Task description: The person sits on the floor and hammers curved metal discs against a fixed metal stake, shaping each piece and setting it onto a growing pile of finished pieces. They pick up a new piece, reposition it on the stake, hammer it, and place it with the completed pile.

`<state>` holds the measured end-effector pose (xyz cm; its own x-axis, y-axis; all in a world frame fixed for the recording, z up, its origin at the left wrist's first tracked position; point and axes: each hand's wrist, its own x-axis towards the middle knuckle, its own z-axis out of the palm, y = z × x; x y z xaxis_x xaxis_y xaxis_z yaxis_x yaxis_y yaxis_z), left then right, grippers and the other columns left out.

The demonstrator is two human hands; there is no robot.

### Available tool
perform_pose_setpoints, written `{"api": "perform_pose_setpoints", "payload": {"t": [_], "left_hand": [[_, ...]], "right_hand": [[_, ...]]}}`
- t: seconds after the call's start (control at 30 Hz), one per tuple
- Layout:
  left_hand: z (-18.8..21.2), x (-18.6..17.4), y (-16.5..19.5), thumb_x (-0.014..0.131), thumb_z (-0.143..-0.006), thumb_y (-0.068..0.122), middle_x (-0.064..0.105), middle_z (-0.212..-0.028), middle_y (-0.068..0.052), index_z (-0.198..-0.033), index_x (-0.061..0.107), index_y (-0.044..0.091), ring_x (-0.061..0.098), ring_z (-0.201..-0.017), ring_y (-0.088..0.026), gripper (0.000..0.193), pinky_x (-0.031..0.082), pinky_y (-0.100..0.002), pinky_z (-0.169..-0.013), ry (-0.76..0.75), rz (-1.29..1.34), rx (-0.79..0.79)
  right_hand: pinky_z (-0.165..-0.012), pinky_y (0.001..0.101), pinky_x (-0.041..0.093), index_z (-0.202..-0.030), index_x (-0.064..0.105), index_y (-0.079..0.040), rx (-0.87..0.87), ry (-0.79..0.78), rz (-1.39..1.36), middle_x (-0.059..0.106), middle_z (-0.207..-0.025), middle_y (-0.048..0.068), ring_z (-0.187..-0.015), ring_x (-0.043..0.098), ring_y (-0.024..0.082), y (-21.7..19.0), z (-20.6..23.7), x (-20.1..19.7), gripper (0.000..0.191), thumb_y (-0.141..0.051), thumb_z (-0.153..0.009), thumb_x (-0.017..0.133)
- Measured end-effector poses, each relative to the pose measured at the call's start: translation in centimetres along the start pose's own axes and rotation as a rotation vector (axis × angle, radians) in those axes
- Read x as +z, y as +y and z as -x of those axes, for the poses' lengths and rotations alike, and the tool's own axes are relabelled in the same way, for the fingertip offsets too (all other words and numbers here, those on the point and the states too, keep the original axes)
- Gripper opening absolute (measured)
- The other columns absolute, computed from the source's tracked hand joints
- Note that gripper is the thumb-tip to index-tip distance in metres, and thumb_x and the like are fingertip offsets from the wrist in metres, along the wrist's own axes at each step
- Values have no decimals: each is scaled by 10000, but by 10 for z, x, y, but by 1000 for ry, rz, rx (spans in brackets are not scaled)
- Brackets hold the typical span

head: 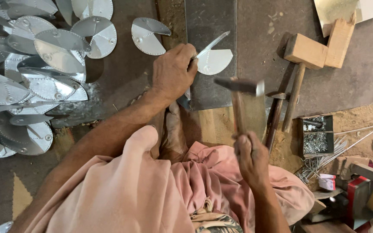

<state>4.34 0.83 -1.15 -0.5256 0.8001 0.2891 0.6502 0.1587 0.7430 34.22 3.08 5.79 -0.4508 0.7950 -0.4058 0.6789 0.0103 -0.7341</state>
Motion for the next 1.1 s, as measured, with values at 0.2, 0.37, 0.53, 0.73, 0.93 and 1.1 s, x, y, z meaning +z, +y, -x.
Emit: {"api": "perform_pose_setpoints", "payload": {"t": [0.2,0.37,0.53,0.73,0.93,1.1], "left_hand": [[1,2,1,742,-887,68,638,-883,-104,-972,583,67,682,-827,-342,180,521,-478,-662,41,-55,70],[3,1,0,734,-874,57,626,-883,-102,-959,572,71,681,-845,-337,183,522,-480,-670,30,-66,90],[4,1,2,728,-864,79,621,-873,-104,-937,576,76,672,-833,-341,169,518,-484,-668,53,-72,89],[1,-1,2,713,-891,82,604,-847,-111,-919,563,67,665,-808,-340,153,513,-478,-636,25,-61,71],[6,0,0,698,-892,69,615,-862,-114,-930,569,67,658,-816,-353,135,504,-483,-641,44,-55,84],[-2,4,-29,678,-930,128,656,-888,-92,-1038,637,106,672,-818,-292,118,539,-435,-693,99,162,-60]], "right_hand": [[-587,430,490,-1117,606,-25,-304,201,349,630,-737,164,-630,653,323,-24,-18,10,203,-210,-1051,555],[-578,485,476,-1107,592,-7,-225,35,450,635,-727,202,-645,642,385,-31,-29,11,224,-220,-1037,586],[-503,394,392,-1028,646,-11,-63,-132,-103,530,-710,73,-601,494,164,-33,-25,-2,221,-217,-1066,574],[-473,278,417,-1027,635,-66,-323,151,247,579,-698,-9,-550,517,79,-36,-22,-12,225,-248,-1069,509],[-487,300,353,-1085,538,-45,-350,147,56,514,-646,2,-567,403,54,-21,-32,16,248,-292,-1070,550],[-511,347,374,-930,565,-41,80,-97,140,526,-630,27,-587,446,119,13,-30,22,286,-304,-1040,549]]}}
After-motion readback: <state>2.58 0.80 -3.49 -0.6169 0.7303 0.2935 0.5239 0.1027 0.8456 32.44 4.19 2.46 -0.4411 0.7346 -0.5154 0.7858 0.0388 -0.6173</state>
